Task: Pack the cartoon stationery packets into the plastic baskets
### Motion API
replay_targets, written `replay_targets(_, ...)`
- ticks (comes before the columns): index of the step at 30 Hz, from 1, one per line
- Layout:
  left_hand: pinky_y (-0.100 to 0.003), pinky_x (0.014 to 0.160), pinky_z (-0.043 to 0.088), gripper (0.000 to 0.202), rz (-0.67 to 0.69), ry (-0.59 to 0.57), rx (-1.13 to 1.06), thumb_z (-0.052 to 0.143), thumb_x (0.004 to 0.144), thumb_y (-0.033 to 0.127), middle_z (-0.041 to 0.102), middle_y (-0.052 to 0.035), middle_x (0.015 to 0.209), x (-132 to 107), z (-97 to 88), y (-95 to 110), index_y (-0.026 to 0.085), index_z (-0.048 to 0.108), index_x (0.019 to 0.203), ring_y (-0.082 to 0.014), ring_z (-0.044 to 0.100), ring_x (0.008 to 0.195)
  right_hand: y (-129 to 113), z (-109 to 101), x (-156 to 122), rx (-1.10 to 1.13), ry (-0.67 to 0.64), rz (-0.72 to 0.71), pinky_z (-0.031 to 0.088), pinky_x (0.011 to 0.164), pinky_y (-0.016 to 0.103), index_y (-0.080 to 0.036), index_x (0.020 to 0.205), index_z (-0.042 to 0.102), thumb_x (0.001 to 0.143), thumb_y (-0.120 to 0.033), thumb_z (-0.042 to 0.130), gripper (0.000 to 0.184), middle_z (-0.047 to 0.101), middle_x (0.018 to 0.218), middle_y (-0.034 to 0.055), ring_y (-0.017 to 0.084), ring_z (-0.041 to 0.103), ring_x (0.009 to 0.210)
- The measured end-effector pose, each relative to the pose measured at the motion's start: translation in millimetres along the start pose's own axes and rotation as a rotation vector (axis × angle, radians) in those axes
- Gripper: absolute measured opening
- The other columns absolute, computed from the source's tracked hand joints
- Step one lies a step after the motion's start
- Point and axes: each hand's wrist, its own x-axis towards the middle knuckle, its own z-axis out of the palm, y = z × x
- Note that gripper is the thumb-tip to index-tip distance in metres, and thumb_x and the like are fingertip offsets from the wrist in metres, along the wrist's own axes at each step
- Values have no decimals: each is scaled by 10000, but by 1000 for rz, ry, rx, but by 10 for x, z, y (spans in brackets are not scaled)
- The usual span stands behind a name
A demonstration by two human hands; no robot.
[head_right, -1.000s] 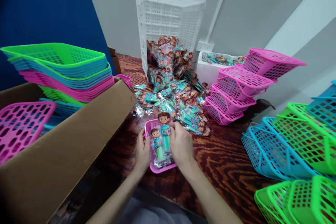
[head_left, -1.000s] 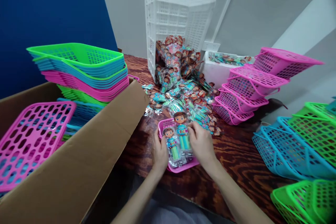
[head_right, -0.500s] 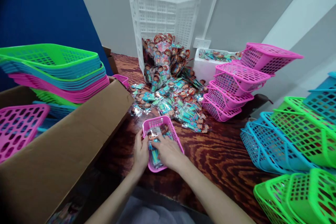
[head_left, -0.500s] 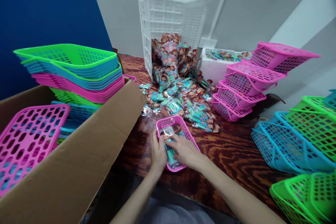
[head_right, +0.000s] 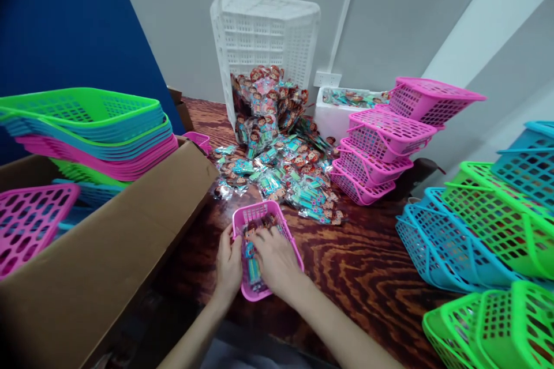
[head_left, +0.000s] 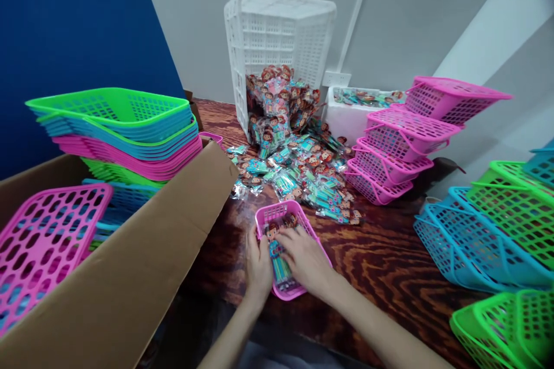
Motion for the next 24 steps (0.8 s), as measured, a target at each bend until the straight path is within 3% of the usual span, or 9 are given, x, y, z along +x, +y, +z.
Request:
replay_targets(2, -421, 1036, 418, 353, -3, -16, 5, 431, 950, 341, 595, -124, 1265, -2, -6, 10, 201, 528, 1259, -260, 556, 1192, -2, 12, 32, -133, 0, 114, 349, 1142, 408, -113, 1436, 479, 895, -75, 448, 544, 447, 1509, 152, 267, 413, 1371)
replay_targets(4, -420, 1040, 423, 356, 3, -23, 32, 418, 956, 333, 598, -123, 1257, 1, -18, 15, 200, 527, 1268, -256, 556, 1192, -58, 56, 100, -269, -125, 174, 321, 1156, 443, -12, 1433, 456, 850, -40, 483, 584, 404, 1517, 236, 310, 375, 1408)
replay_targets(6, -440, 1080, 393, 385, 45, -18, 99, 407, 960, 325, 574, -133, 1303, 8, -40, 14, 196, 512, 1307, -263, 522, 1246, -139, 101, 167, -342, -256, 164, 285, 1168, 472, 33, 1384, 500, 794, -33, 557, 596, 443, 1467, 287, 352, 393, 1395)
replay_targets(9, -489, 1157, 291, 469, 162, -20, 259, 400, 958, 304, 456, -146, 1469, 24, -86, 13, 195, 452, 1411, -286, 391, 1386, -224, 104, 205, -340, -310, 130, 292, 1157, 476, 55, 1292, 584, 729, -64, 645, 579, 538, 1359, 321, 390, 469, 1322)
replay_targets(13, -531, 1170, 253, 529, 286, -99, 419, 384, 930, 206, 364, -123, 1558, 46, -148, 83, 215, 432, 1457, -297, 326, 1436, -184, -30, 143, -302, -286, 101, 393, 1072, 432, 40, 1220, 631, 785, -76, 587, 453, 601, 1264, 303, 356, 543, 1201)
replay_targets(17, -612, 1183, 130, 517, 406, -141, 565, 410, 874, 114, 342, -146, 1571, 72, -162, 267, 185, 538, 1369, -339, 219, 1484, -58, -218, 49, -267, -203, 104, 455, 971, 366, -63, 1119, 680, 826, -24, 489, 352, 607, 1247, 223, 306, 527, 1165)
replay_targets(19, -599, 1186, 141, 525, 497, -241, 626, 427, 841, 73, 365, -142, 1559, 83, -137, 364, 192, 574, 1331, -341, 230, 1481, 25, -281, -8, -231, -51, 122, 453, 951, 360, -112, 1073, 678, 874, -35, 430, 328, 620, 1197, 179, 288, 521, 1129)
replay_targets(21, -556, 1157, 263, 534, 566, -476, 708, 449, 829, 69, 423, -144, 1520, 84, -92, 431, 215, 583, 1325, -345, 333, 1434, 131, -282, -74, -179, 122, 191, 424, 984, 373, -127, 1177, 629, 925, -86, 408, 338, 613, 1217, 155, 282, 507, 1137)
replay_targets(24, -524, 1015, 441, 550, 591, -812, 841, 526, 799, 89, 527, -190, 1413, 62, -6, 456, 217, 585, 1330, -388, 509, 1281, 315, -153, -168, -12, 158, 361, 421, 981, 357, -129, 1418, 442, 938, -192, 494, 487, 589, 1310, 148, 276, 526, 1170)
